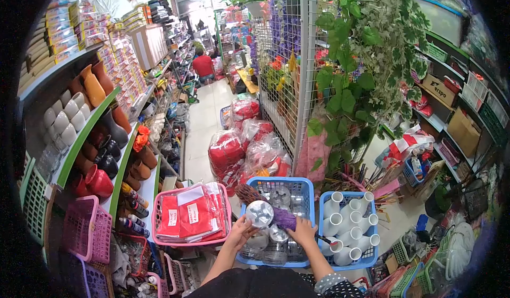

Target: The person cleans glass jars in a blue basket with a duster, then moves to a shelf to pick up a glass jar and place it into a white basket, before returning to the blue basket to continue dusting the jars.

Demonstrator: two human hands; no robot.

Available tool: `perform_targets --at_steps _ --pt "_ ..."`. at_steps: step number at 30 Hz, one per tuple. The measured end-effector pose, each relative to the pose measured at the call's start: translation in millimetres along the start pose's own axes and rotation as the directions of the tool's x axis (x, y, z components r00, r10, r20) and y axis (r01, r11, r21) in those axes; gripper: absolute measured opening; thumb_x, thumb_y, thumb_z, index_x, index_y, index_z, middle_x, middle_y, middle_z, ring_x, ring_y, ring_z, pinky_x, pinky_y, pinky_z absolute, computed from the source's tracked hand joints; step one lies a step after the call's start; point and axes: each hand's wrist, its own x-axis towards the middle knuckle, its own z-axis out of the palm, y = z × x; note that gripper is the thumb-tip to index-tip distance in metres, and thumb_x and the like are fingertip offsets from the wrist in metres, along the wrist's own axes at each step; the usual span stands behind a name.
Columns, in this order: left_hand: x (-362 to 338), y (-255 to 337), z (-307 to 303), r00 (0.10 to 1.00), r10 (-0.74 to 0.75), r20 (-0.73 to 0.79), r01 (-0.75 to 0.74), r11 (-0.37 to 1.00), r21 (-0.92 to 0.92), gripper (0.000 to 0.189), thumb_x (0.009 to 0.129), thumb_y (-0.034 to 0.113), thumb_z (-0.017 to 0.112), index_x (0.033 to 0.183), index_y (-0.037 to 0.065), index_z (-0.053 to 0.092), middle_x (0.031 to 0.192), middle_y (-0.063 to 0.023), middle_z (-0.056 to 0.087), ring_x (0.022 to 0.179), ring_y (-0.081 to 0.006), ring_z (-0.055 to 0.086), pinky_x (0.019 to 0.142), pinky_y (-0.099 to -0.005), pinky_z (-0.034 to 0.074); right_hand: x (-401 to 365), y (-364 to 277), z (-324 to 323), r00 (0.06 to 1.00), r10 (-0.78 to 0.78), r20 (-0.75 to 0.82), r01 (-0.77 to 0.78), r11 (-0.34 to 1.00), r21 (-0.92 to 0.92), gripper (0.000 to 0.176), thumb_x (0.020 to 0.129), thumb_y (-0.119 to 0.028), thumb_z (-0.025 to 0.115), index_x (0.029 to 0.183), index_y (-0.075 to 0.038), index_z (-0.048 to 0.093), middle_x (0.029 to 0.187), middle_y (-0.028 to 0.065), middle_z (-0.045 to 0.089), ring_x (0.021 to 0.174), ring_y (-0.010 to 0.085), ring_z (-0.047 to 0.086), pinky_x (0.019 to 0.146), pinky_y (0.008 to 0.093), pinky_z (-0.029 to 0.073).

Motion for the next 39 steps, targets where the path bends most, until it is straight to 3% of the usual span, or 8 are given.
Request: perform_targets --at_steps 8,14,17,22,26,30,34,39 --pt "-0.5 11.8 3.7 0.991 0.126 -0.039 -0.13 0.985 -0.114 0.042 0.089 0.018 0.061 0.123 0.004 0.04 0.112 -0.0133 0.059 0.102 -0.0252 0.061 0.09 -0.0386 0.05 2.5 2.9 -70.3 0.976 0.188 0.108 -0.215 0.9 0.379 0.041 0.073 -0.028 0.067 0.106 -0.006 0.057 0.089 0.0147 0.064 0.081 0.0309 0.063 0.071 0.0368 0.049" --pt "8.3 12.0 14.6 0.988 0.132 -0.086 -0.14 0.985 -0.105 0.038 0.088 0.009 0.061 0.12 0.004 0.041 0.108 -0.0124 0.061 0.098 -0.0258 0.063 0.089 -0.0386 0.051 -16.0 22.3 -124.7 0.937 0.013 0.348 -0.342 0.224 0.913 0.038 0.082 -0.017 0.067 0.115 -0.001 0.058 0.09 0.0057 0.065 0.076 0.0087 0.057 0.069 0.0261 0.046" --pt "29.4 3.8 -6.1 0.999 0.036 -0.02 -0.041 0.919 -0.392 0.038 0.085 0.006 0.061 0.118 0.008 0.042 0.105 -0.0096 0.061 0.094 -0.0231 0.064 0.085 -0.0364 0.051 -25.8 47.3 -135.2 0.874 -0.085 0.479 -0.396 0.446 0.802 0.043 0.077 -0.016 0.07 0.117 -0.004 0.06 0.085 0.0059 0.066 0.073 0.0088 0.058 0.068 0.0259 0.047" --pt "23.5 9.3 24.7 0.987 0.143 -0.078 -0.152 0.982 -0.116 0.04 0.085 0.009 0.064 0.118 0.009 0.041 0.106 -0.0087 0.061 0.095 -0.0221 0.063 0.086 -0.0365 0.051 -40.9 32.6 -125.8 0.956 0.208 0.205 -0.292 0.664 0.688 0.045 0.075 -0.019 0.071 0.116 -0.004 0.061 0.089 0.0131 0.069 0.078 0.0161 0.065 0.072 0.0307 0.049" --pt "49.4 -14.0 -7.7 0.98 0.198 -0.004 -0.195 0.963 -0.185 0.039 0.091 0.019 0.056 0.124 0.009 0.039 0.113 -0.0077 0.057 0.105 -0.023 0.058 0.089 -0.0385 0.05 -54.9 48.4 -125.8 0.911 -0.118 0.396 -0.248 0.611 0.752 0.046 0.073 -0.022 0.073 0.116 -0.01 0.062 0.092 0.0148 0.069 0.081 0.0215 0.067 0.072 0.0321 0.049" --pt "35.4 -0.1 15.7 0.985 0.148 -0.089 -0.159 0.979 -0.129 0.048 0.084 0.01 0.065 0.123 0.012 0.037 0.11 -0.012 0.057 0.09 -0.0235 0.064 0.082 -0.0395 0.052 -49.4 21.9 -135.8 0.96 0.19 0.207 -0.28 0.685 0.672 0.045 0.073 -0.023 0.073 0.114 -0.01 0.062 0.09 0.0151 0.068 0.079 0.0234 0.066 0.071 0.0323 0.049" --pt "28.2 4.9 29.8 0.982 0.17 -0.078 -0.186 0.938 -0.292 0.038 0.085 0.007 0.063 0.116 0.011 0.042 0.098 -0.0086 0.062 0.086 -0.0205 0.065 0.081 -0.0374 0.053 -46.3 30.3 -140.3 0.938 -0.071 0.338 -0.231 0.6 0.766 0.04 0.076 -0.023 0.068 0.112 -0.01 0.062 0.087 0.0191 0.066 0.078 0.0324 0.065 0.071 0.0345 0.049" --pt "20.5 9.9 33.0 0.991 0.094 -0.095 -0.099 0.994 -0.052 0.04 0.085 0.006 0.062 0.119 0.012 0.044 0.109 -0.0082 0.059 0.1 -0.021 0.06 0.084 -0.0375 0.051 -43.2 24.5 -144.3 0.962 0.143 0.235 -0.267 0.69 0.673 0.04 0.075 -0.024 0.069 0.113 -0.011 0.063 0.088 0.0193 0.066 0.081 0.0314 0.065 0.072 0.0343 0.048"
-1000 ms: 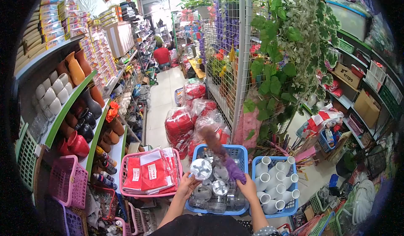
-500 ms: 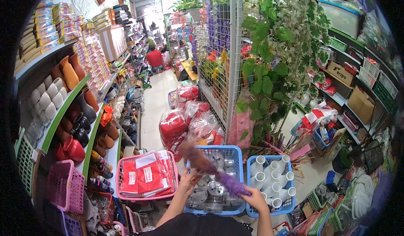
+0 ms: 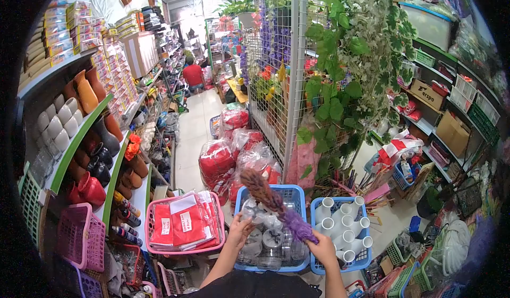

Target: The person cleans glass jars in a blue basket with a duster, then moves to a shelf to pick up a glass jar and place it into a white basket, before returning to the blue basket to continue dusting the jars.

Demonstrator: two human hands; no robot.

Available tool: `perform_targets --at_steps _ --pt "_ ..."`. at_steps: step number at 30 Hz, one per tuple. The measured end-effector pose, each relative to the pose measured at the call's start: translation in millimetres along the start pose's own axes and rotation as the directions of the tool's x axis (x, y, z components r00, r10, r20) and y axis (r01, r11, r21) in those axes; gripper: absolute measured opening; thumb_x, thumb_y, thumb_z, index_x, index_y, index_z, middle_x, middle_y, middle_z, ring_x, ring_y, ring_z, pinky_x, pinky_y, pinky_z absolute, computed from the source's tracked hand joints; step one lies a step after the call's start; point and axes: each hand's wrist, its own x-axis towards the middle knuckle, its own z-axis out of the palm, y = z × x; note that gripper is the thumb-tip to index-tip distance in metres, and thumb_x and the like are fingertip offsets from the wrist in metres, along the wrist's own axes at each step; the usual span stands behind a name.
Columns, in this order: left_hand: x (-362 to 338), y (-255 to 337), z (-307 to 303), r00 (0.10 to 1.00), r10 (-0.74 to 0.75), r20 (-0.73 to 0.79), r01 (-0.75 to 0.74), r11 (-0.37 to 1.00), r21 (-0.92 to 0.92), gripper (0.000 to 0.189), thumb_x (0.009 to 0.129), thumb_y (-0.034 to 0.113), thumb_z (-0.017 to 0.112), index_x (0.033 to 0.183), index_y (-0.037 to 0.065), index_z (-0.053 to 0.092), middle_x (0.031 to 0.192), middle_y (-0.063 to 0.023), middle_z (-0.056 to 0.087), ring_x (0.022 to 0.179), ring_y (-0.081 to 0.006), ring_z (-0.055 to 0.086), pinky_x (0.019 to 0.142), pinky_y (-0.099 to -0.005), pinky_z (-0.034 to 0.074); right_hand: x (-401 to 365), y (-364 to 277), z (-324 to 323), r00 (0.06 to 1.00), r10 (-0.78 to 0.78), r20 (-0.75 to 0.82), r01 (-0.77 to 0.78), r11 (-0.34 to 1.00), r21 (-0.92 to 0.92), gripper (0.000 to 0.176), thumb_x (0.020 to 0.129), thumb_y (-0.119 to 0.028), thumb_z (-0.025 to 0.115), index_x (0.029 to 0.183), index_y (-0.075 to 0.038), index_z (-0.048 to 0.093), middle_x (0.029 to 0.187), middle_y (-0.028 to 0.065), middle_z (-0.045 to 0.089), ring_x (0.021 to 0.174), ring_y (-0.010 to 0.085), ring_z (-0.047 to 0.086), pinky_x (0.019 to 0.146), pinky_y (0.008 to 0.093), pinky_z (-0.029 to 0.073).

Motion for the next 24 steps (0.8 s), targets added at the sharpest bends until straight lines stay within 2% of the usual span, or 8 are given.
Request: perform_targets --at_steps 2,4,7,13,18,21,23,24 --pt "1.7 -3.8 4.6 0.998 0.057 -0.009 -0.058 0.998 -0.034 0.04 0.085 0.007 0.062 0.12 0.013 0.044 0.104 -0.0058 0.06 0.094 -0.0181 0.061 0.082 -0.0364 0.052 1.8 4.5 -1.5 0.999 0.005 -0.043 -0.003 0.999 0.035 0.04 0.075 -0.025 0.07 0.113 -0.012 0.063 0.088 0.0193 0.066 0.081 0.0316 0.065 0.072 0.0345 0.048" --pt "1.9 4.7 11.8 0.999 0.035 -0.008 -0.035 0.994 -0.104 0.04 0.084 0.008 0.063 0.12 0.012 0.045 0.096 -0.0031 0.062 0.082 -0.0151 0.063 0.079 -0.0333 0.052 -0.2 16.2 -4.4 0.969 -0.093 0.229 0.071 0.992 0.102 0.04 0.075 -0.025 0.069 0.112 -0.012 0.063 0.086 0.02 0.066 0.079 0.0327 0.065 0.07 0.0358 0.049" --pt "2.5 7.9 7.8 0.999 0.009 0.037 -0.009 1.0 -0.007 0.037 0.084 0.006 0.065 0.114 0.012 0.045 0.091 -0.0038 0.064 0.082 -0.0158 0.064 0.075 -0.0299 0.052 0.5 14.9 1.6 1.0 0.009 -0.03 -0.009 1.0 0.004 0.04 0.075 -0.025 0.07 0.112 -0.011 0.063 0.084 0.0174 0.067 0.076 0.0278 0.066 0.07 0.0348 0.049" --pt "5.6 0.7 2.4 0.992 0.045 0.116 -0.042 0.999 -0.028 0.047 0.083 0.007 0.065 0.123 0.008 0.04 0.108 -0.0087 0.06 0.096 -0.0214 0.063 0.086 -0.0346 0.051 3.8 5.7 9.9 0.996 0.082 -0.03 -0.081 0.996 0.022 0.041 0.074 -0.025 0.071 0.112 -0.01 0.063 0.088 0.015 0.068 0.08 0.0234 0.066 0.074 0.0327 0.049" --pt "-5.0 7.2 1.4 0.999 -0.023 0.033 0.021 0.998 0.053 0.045 0.081 0.004 0.067 0.119 0.008 0.045 0.102 -0.0071 0.064 0.089 -0.0186 0.065 0.073 -0.0274 0.052 10.7 -4.6 14.2 0.998 0.056 -0.02 -0.056 0.998 0.009 0.043 0.074 -0.023 0.072 0.114 -0.009 0.063 0.09 0.0125 0.068 0.08 0.0198 0.065 0.075 0.0313 0.048" --pt "-13.1 12.7 5.0 0.998 -0.015 -0.062 0.019 0.998 0.067 0.044 0.081 0.002 0.066 0.12 0.008 0.044 0.105 -0.0085 0.062 0.093 -0.021 0.064 0.078 -0.0302 0.053 13.4 -10.3 12.1 0.987 0.122 0.108 -0.128 0.991 0.045 0.045 0.074 -0.023 0.072 0.116 -0.009 0.062 0.091 0.0128 0.068 0.081 0.0203 0.065 0.075 0.0314 0.048" --pt "-8.8 2.4 -11.1 0.997 0.07 -0.011 -0.07 0.997 0.036 0.045 0.081 -0.001 0.063 0.121 0.005 0.042 0.111 -0.0127 0.059 0.101 -0.0248 0.061 0.086 -0.0353 0.053 17.3 13.0 15.4 0.936 -0.035 0.35 -0.024 0.986 0.164 0.043 0.076 -0.017 0.072 0.115 -0.002 0.061 0.091 0.0087 0.068 0.082 0.0112 0.06 0.076 0.0266 0.047" --pt "-11.7 4.3 -12.6 0.998 0.07 -0.009 -0.069 0.996 0.055 0.047 0.082 0.002 0.063 0.123 0.005 0.04 0.11 -0.0132 0.059 0.098 -0.0236 0.062 0.085 -0.0355 0.053 18.8 7.3 15.3 0.952 -0.064 0.3 0.006 0.982 0.191 0.042 0.077 -0.017 0.071 0.115 -0.003 0.062 0.092 0.0087 0.068 0.084 0.0116 0.06 0.076 0.0268 0.047"
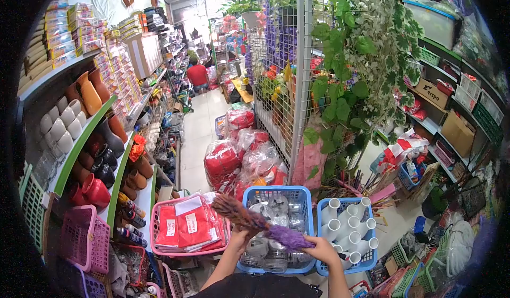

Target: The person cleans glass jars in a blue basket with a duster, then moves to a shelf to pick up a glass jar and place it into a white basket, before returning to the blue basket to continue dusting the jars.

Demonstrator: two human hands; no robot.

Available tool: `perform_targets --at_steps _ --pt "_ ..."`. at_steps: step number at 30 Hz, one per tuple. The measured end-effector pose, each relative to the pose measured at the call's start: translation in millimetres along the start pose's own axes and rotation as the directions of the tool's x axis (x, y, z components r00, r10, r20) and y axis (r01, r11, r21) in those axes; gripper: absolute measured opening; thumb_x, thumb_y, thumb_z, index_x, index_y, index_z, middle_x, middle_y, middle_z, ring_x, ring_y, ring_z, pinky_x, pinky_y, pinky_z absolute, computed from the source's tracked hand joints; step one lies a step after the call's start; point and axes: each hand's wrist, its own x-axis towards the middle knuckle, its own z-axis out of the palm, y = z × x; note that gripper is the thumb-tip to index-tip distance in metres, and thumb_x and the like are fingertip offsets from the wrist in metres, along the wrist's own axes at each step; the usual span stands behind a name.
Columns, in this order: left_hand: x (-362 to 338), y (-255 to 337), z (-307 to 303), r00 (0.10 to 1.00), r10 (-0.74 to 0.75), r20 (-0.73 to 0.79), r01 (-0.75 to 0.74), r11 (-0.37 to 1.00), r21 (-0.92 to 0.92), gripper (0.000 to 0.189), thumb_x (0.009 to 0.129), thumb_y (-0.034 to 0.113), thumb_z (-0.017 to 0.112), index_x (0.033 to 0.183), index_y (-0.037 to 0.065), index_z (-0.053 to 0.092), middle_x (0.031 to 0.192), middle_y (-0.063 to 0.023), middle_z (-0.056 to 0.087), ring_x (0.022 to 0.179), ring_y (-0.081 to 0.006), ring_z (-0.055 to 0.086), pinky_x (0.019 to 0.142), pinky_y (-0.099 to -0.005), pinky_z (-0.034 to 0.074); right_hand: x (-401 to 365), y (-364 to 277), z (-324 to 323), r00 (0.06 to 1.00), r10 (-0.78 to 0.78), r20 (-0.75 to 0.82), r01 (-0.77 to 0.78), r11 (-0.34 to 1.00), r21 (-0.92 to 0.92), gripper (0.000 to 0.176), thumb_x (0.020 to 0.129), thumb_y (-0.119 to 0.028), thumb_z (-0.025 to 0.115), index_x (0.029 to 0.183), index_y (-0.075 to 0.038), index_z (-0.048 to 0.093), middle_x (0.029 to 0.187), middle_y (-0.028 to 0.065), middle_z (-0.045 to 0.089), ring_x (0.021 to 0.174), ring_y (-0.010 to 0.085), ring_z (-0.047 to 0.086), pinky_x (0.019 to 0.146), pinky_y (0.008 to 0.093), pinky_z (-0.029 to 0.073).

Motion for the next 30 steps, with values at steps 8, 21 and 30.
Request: perform_targets --at_steps 8,21,30 --pt "-0.3 -8.9 -10.6 1.0 -0.008 -0.01 0.008 1.0 -0.018 0.047 0.083 0.008 0.065 0.124 0.006 0.042 0.11 -0.0123 0.059 0.091 -0.0206 0.064 0.082 -0.0357 0.053 -3.5 1.1 2.3 0.998 0.013 -0.066 -0.013 1.0 -0.003 0.043 0.073 -0.017 0.073 0.114 -0.007 0.062 0.085 0.0083 0.068 0.077 0.0119 0.061 0.072 0.0289 0.048" --pt "5.3 -4.8 8.5 0.997 -0.062 0.055 0.062 0.998 0.002 0.047 0.082 0.005 0.065 0.122 0.008 0.04 0.1 -0.0106 0.061 0.085 -0.0199 0.064 0.079 -0.0352 0.054 -25.2 18.5 -6.4 0.985 0.086 -0.153 -0.084 0.996 0.017 0.04 0.075 -0.019 0.073 0.112 -0.006 0.063 0.086 0.0097 0.068 0.078 0.012 0.061 0.074 0.029 0.048" --pt "2.8 -4.5 -2.3 0.997 -0.072 0.036 0.072 0.997 -0.004 0.045 0.083 0.007 0.064 0.123 0.008 0.043 0.112 -0.0114 0.056 0.097 -0.0238 0.061 0.083 -0.0372 0.053 -16.2 11.2 -3.6 1.0 0.028 -0.006 -0.027 0.999 0.043 0.041 0.075 -0.019 0.072 0.113 -0.006 0.062 0.092 0.0105 0.069 0.082 0.0153 0.063 0.075 0.0301 0.048"
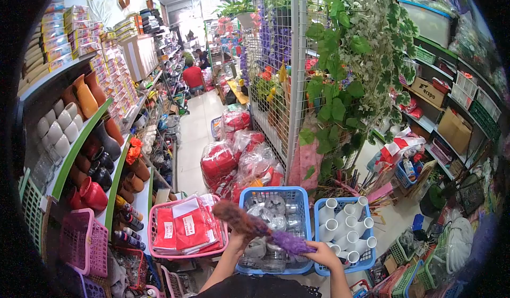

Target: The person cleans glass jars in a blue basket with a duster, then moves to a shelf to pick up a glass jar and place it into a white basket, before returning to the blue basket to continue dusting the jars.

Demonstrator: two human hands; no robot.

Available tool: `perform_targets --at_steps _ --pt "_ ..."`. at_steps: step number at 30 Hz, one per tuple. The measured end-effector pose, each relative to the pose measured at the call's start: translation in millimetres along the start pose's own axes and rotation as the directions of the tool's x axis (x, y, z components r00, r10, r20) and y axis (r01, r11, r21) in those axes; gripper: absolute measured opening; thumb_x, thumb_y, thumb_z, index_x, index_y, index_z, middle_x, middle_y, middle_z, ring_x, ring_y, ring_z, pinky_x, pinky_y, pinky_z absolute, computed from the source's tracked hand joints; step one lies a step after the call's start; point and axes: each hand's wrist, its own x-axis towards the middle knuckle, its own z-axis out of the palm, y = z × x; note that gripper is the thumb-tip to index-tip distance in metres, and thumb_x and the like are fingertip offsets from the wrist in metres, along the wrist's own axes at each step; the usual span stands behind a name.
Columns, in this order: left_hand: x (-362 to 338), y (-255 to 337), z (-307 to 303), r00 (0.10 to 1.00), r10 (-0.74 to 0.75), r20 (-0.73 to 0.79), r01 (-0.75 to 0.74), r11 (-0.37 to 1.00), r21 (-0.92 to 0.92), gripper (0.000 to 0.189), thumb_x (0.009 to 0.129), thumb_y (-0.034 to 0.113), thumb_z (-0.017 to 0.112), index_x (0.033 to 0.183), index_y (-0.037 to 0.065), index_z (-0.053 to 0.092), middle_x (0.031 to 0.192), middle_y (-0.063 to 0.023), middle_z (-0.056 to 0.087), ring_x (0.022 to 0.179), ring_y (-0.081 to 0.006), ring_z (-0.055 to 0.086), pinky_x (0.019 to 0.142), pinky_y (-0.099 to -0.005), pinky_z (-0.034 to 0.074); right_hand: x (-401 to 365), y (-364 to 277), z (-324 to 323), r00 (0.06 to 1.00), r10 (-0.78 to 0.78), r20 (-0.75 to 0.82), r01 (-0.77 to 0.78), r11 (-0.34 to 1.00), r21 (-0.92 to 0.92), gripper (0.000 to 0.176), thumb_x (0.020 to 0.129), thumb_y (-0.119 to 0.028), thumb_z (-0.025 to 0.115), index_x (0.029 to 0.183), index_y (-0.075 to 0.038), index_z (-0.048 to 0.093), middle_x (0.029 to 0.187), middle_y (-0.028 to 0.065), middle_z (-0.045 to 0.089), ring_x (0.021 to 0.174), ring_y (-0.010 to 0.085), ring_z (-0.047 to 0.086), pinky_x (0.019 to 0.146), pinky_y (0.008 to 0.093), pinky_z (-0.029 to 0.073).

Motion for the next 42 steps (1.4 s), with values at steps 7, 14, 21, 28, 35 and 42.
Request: perform_targets --at_steps 7,14,21,28,35,42 --pt "-14.4 16.2 15.5 0.999 -0.006 0.037 0.004 0.999 0.034 0.04 0.083 0.001 0.065 0.116 0.006 0.042 0.103 -0.0129 0.063 0.098 -0.0199 0.062 0.081 -0.0295 0.052 47.2 -14.0 33.3 0.887 0.041 -0.46 0.015 0.993 0.118 0.035 0.083 -0.016 0.066 0.112 0.002 0.06 0.092 0.0081 0.067 0.082 0.0159 0.062 0.078 0.0283 0.047" --pt "-36.4 50.7 49.9 0.88 0.21 0.426 -0.469 0.522 0.712 0.033 0.074 -0.003 0.062 0.106 0.003 0.057 0.115 -0.0096 0.062 0.111 -0.0227 0.057 0.096 -0.0362 0.043 57.9 -75.5 36.1 0.939 0.341 0.043 -0.226 0.521 0.823 0.022 0.085 -0.024 0.067 0.094 -0.008 0.055 0.076 0.0019 0.059 0.045 0.0058 0.041 0.038 0.019 0.028" --pt "-29.5 45.7 54.6 0.633 0.254 0.731 -0.749 -0.036 0.662 0.05 0.069 -0.006 0.06 0.117 0.005 0.052 0.133 -0.0155 0.046 0.129 -0.0354 0.038 0.103 -0.0433 0.036 69.7 -64.5 43.2 0.955 0.279 0.101 -0.233 0.493 0.838 0.018 0.083 -0.012 0.067 0.095 -0.007 0.055 0.071 -0.0012 0.052 0.046 0.0053 0.038 0.04 0.0189 0.028" --pt "-27.6 10.8 49.5 0.926 -0.251 0.283 0.186 0.953 0.238 0.068 0.084 0.004 0.063 0.139 0.005 0.024 0.133 -0.0153 0.043 0.124 -0.0319 0.045 0.104 -0.0416 0.038 66.8 -71.4 43.8 0.97 0.24 0.032 -0.161 0.539 0.827 0.018 0.079 -0.006 0.07 0.077 -0.01 0.052 0.062 -0.0035 0.049 0.045 0.0052 0.039 0.04 0.0207 0.028" --pt "-24.5 4.3 37.6 0.96 -0.146 0.24 0.177 0.978 -0.111 0.048 0.089 0.004 0.052 0.133 0.004 0.032 0.131 -0.0162 0.045 0.118 -0.0297 0.051 0.104 -0.0439 0.04 55.6 -70.4 38.0 0.934 0.012 -0.358 0.129 0.922 0.365 0.024 0.079 -0.017 0.073 0.093 -0.003 0.06 0.072 -0.0011 0.058 0.053 0.0036 0.046 0.045 0.0207 0.035" --pt "-9.3 18.7 5.2 0.961 -0.013 0.276 0.113 0.931 -0.347 0.048 0.088 0.002 0.054 0.131 0.007 0.034 0.123 -0.0134 0.051 0.113 -0.0272 0.054 0.099 -0.0448 0.044 17.4 -54.3 -14.5 0.991 -0.019 0.129 -0.002 0.987 0.162 0.025 0.082 -0.023 0.07 0.094 -0.002 0.065 0.071 -0.0033 0.06 0.058 0.0042 0.048 0.051 0.0211 0.038"
